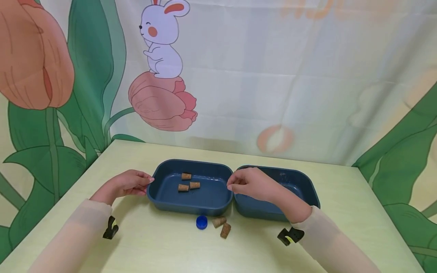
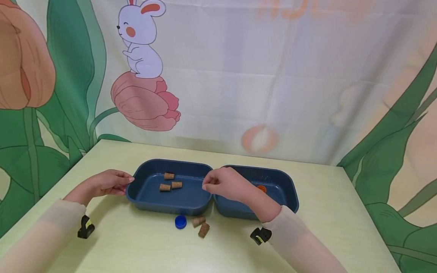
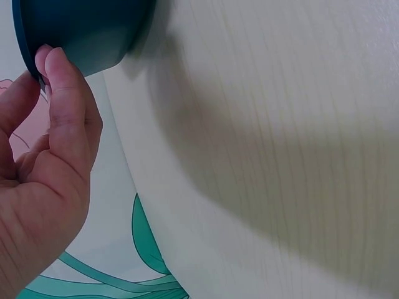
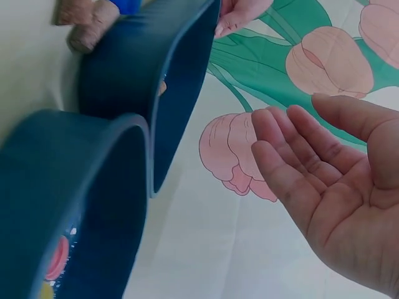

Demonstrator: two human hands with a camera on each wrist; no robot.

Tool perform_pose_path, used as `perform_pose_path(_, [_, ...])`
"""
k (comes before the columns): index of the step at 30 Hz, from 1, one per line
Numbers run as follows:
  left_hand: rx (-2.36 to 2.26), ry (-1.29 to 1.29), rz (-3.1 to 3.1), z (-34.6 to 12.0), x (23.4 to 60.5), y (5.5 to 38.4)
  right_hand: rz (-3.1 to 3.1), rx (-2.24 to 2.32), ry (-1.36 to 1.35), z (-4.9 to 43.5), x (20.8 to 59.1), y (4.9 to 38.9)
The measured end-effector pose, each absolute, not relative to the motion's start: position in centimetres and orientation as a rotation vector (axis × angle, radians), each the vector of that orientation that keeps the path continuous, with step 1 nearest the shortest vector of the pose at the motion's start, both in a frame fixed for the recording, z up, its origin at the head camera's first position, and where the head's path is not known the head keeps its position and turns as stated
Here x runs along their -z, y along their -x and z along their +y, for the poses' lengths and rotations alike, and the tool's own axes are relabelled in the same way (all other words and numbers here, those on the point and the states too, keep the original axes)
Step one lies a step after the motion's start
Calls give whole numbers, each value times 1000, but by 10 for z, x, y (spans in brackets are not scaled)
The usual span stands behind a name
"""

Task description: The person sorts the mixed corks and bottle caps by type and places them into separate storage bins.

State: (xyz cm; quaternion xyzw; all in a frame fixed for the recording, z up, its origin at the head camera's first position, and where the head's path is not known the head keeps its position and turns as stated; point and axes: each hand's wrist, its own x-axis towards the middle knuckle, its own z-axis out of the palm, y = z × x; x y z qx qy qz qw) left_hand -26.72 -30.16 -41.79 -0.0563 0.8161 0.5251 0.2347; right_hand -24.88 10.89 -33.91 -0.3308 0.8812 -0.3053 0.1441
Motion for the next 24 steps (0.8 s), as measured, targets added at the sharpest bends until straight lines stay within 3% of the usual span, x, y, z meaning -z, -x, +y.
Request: perform_pose_path(24, [-1452, 164, 2222, -300, 416, 266, 2481, 902, 963, 124, 406, 219])
